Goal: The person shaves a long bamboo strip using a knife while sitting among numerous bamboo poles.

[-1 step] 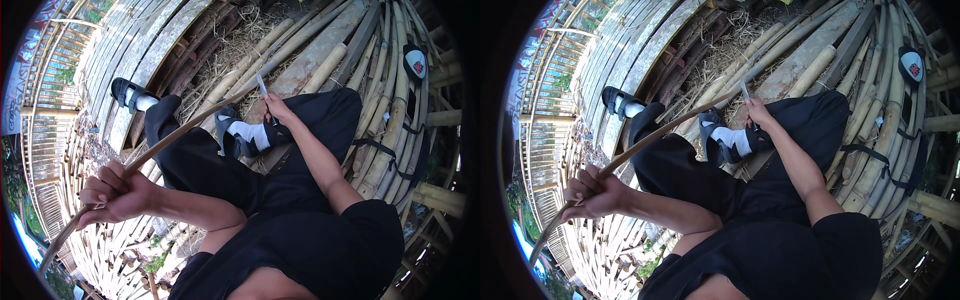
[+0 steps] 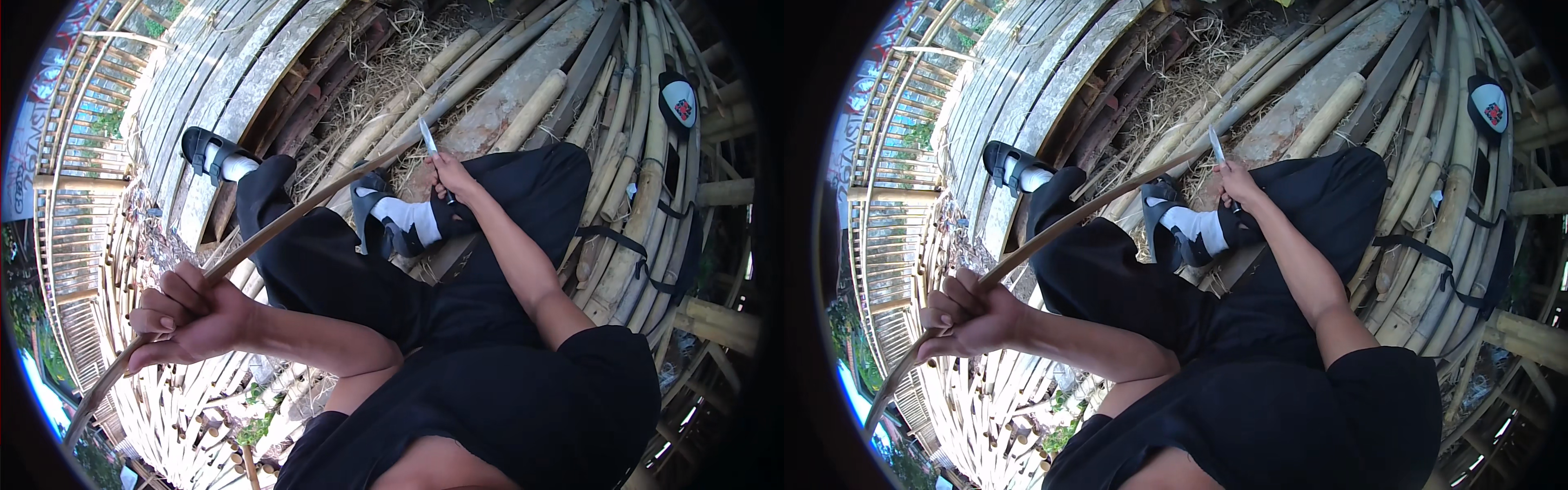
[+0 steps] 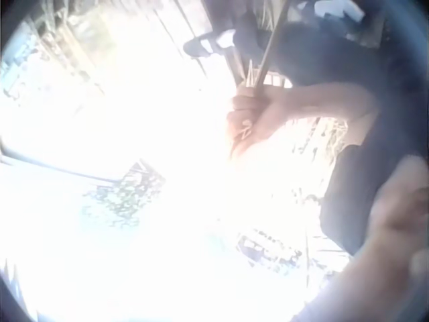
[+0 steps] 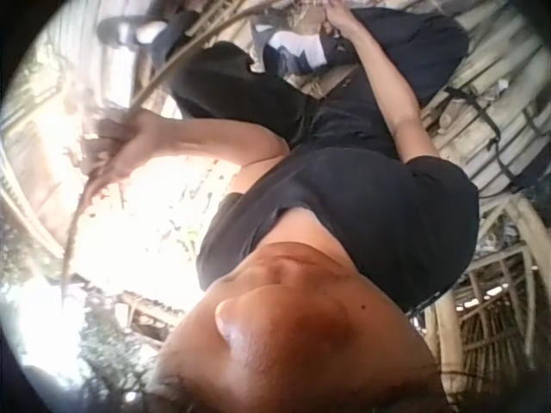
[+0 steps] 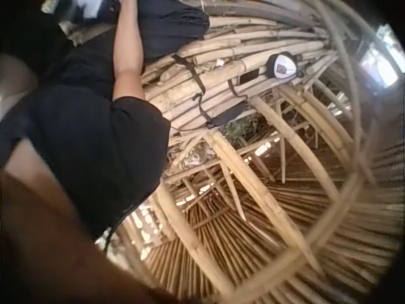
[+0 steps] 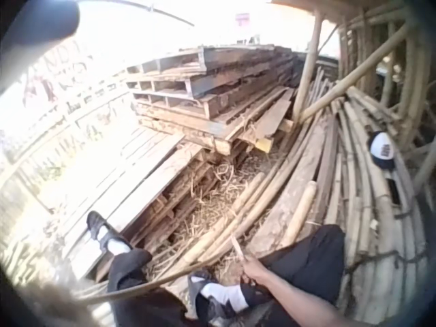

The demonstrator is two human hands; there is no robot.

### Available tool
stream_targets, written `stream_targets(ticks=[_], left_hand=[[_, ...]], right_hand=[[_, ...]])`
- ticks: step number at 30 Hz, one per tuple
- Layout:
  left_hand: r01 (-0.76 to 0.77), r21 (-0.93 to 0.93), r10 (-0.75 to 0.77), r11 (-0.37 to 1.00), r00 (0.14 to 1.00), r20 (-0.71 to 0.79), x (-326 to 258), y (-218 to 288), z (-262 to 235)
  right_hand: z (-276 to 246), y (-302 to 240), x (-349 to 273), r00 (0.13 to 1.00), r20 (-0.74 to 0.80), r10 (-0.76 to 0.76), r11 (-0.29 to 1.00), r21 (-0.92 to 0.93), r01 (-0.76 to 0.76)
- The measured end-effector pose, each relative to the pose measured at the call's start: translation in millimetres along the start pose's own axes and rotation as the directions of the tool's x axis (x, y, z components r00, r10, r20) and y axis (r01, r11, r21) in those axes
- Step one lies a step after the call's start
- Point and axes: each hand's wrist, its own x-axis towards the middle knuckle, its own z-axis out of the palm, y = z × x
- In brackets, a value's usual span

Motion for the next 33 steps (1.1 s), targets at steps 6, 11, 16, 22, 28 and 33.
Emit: stream_targets(ticks=[6, 11, 16, 22, 28, 33], left_hand=[[-0.004, 0.016, 0.004, 1.000, 1.000, 0.002, 1, 0, -2], [-0.033, 0.057, 0.033, 0.998, 0.999, 0.000, 4, 0, -7], [-0.029, 0.058, 0.032, 0.998, 0.998, -0.050, 2, 2, -4], [-0.052, 0.102, 0.056, 0.993, 0.998, -0.040, 2, -2, -1], [-0.024, -0.031, 0.025, 0.999, 0.999, 0.048, 1, 0, 4], [-0.011, -0.063, 0.017, 0.998, 0.996, 0.092, 1, 0, 6]], right_hand=[[1, 4, 22, 0.961, -0.190, 0.201, 0.978, -0.012, -0.207], [45, -22, -20, 0.979, -0.171, 0.110, 0.988, -0.092, -0.127], [31, -16, -28, 0.993, -0.043, 0.108, 0.981, -0.155, -0.113], [62, -23, -37, 0.975, -0.213, 0.072, 0.987, -0.126, -0.100], [27, -14, -25, 0.991, -0.104, 0.088, 0.977, -0.183, -0.106], [55, -30, -45, 0.978, -0.195, 0.070, 0.970, -0.217, -0.113]])
